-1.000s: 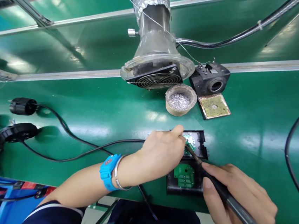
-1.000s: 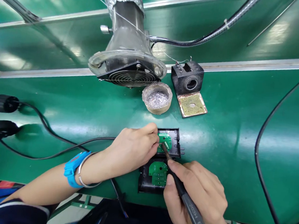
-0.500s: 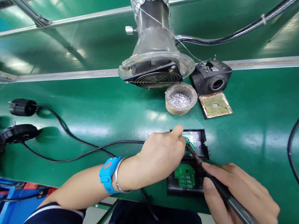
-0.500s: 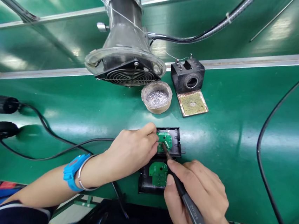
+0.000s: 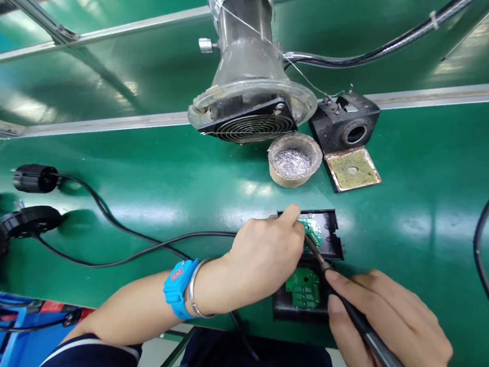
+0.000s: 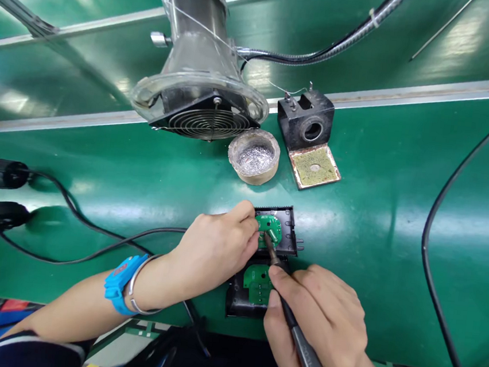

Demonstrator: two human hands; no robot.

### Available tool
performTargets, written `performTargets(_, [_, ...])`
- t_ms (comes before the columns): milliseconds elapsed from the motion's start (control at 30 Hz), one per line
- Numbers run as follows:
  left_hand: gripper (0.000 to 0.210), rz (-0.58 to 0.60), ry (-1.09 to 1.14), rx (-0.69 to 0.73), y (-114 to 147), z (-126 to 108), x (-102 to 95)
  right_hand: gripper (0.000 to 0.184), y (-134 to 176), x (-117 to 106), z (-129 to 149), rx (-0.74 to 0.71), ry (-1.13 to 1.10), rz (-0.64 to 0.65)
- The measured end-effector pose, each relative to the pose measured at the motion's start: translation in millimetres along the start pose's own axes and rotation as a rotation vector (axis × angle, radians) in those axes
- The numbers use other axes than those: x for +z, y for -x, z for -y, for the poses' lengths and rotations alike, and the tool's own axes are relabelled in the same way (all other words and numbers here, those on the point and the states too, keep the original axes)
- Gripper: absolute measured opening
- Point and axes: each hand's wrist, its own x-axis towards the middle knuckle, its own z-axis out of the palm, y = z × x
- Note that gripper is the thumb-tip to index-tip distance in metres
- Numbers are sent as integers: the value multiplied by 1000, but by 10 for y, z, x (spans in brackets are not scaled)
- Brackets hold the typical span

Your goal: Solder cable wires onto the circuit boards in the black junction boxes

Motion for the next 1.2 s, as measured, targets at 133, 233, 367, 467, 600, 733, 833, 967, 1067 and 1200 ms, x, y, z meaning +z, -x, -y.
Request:
performTargets(133, [20,23,6,-10,-1,-3,-5,20,78,-23,1,-17,27,5])
performTargets(233, [22,52,6,-16,-7,-2,-17,23,158,-67,-8,42,-17,-52])
performTargets(367, [23,89,9,-25,-18,-5,-32,28,201,-72,-27,69,-78,-107])
performTargets(467, [22,91,13,-21,-19,-5,-40,28,181,-30,-39,64,-105,-85])
performTargets(600, [21,76,13,-15,-14,5,-33,26,138,12,-45,68,-78,-60])
performTargets(733, [21,68,12,-11,-13,7,-22,25,107,17,-39,56,-79,-54])
performTargets(833, [21,59,5,-7,-14,4,-21,25,90,19,-28,44,-85,-57])
performTargets(967, [22,57,8,-6,-15,5,-27,23,85,18,-23,15,-52,-62])
performTargets(1067, [23,71,10,-11,-14,4,-28,25,118,-17,-27,13,-53,-56])
performTargets(1200, [24,71,0,-11,-14,6,-24,34,172,-121,-31,70,-46,-96])
